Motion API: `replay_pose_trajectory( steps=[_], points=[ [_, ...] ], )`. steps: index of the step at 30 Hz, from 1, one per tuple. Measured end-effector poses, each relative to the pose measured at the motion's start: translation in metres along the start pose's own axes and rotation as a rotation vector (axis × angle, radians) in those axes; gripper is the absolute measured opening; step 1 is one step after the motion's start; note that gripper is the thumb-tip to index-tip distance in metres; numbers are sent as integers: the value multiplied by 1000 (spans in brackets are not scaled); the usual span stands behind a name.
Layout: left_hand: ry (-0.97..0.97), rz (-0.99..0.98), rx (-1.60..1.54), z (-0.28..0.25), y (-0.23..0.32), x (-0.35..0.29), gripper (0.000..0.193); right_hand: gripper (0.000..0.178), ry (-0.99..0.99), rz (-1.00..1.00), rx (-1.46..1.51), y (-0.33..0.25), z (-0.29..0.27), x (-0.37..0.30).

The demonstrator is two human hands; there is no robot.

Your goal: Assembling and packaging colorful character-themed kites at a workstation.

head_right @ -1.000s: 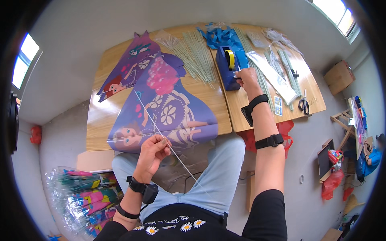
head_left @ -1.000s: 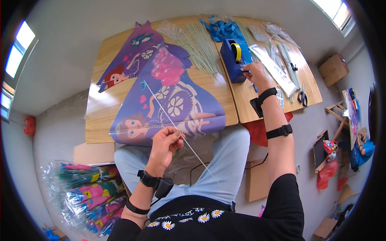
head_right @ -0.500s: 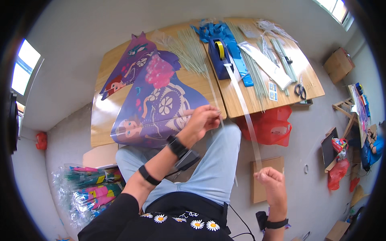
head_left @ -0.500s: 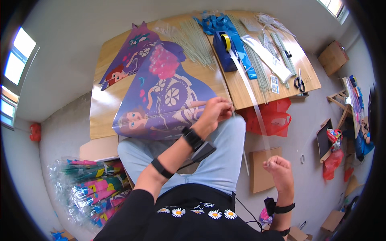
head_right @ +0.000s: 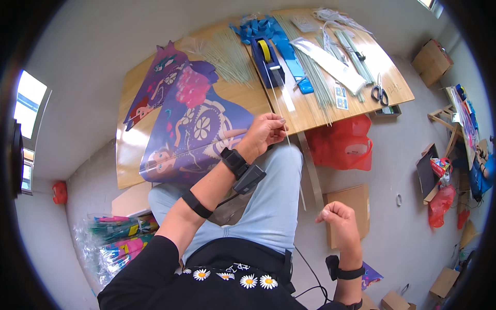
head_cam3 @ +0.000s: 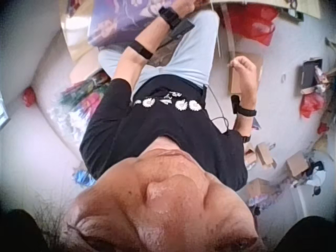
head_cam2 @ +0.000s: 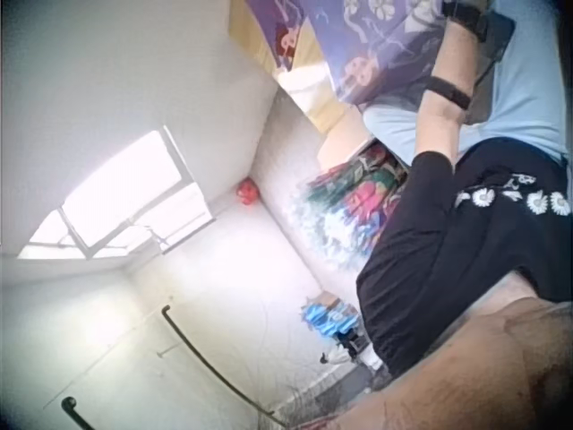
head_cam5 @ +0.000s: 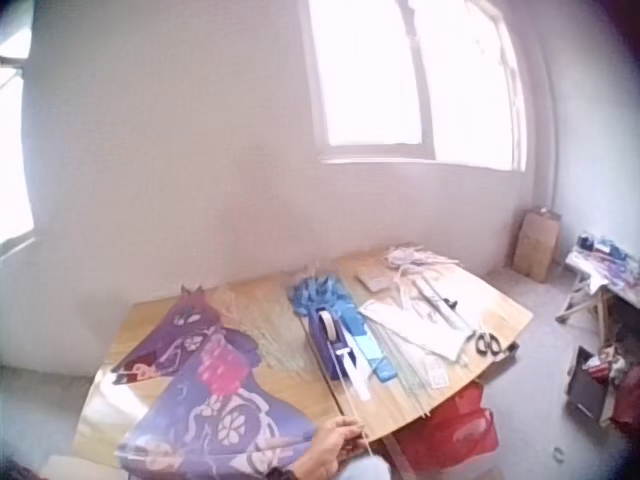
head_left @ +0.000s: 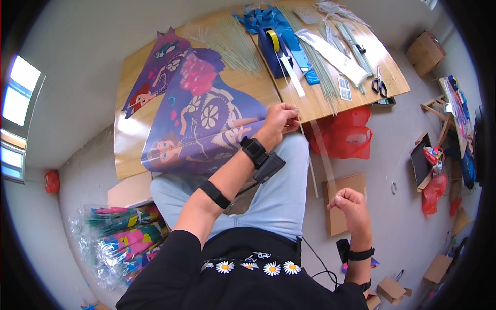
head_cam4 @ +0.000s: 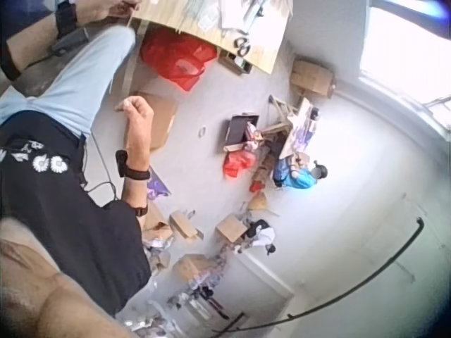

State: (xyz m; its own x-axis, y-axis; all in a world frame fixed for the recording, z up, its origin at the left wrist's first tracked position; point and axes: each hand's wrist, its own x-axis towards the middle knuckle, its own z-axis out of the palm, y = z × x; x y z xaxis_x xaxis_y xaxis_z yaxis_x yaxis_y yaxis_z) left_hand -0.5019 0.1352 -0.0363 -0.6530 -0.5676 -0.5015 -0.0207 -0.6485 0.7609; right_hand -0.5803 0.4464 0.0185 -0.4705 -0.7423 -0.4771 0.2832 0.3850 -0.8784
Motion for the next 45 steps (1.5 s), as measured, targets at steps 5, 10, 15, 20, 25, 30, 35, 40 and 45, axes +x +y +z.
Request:
replay_pose_trajectory(
  steps=[5, 10, 15, 20, 25, 30, 35, 40, 45],
  points=[
    [-27, 119, -64, -28, 36, 51, 8, 6, -33, -9, 75, -6, 0, -4],
    [8, 237, -159, -30, 67, 90, 9, 6, -8, -11, 128, -9, -1, -9],
    [12, 257, -181, -29, 75, 107, 13, 7, 65, -34, 186, -12, 3, -23],
    [21, 227, -145, -28, 75, 102, 18, 6, 99, -24, 156, -5, 1, -25],
    [10, -42, -148, -50, 59, 63, 10, 8, 107, -73, 130, 3, -1, -15],
    [-42, -61, -137, -13, 17, -8, 7, 9, 111, -40, 142, 7, 1, -16],
    [-34, -68, -176, 3, 0, -20, 4, 10, 108, -61, 109, 9, 4, -18],
    [-51, -42, -149, 4, 3, -19, 6, 11, 108, -49, 107, 9, 8, -16],
    [-39, -66, -189, 8, -10, -19, 2, 12, 103, -71, 98, 15, 9, -17]
  ],
)
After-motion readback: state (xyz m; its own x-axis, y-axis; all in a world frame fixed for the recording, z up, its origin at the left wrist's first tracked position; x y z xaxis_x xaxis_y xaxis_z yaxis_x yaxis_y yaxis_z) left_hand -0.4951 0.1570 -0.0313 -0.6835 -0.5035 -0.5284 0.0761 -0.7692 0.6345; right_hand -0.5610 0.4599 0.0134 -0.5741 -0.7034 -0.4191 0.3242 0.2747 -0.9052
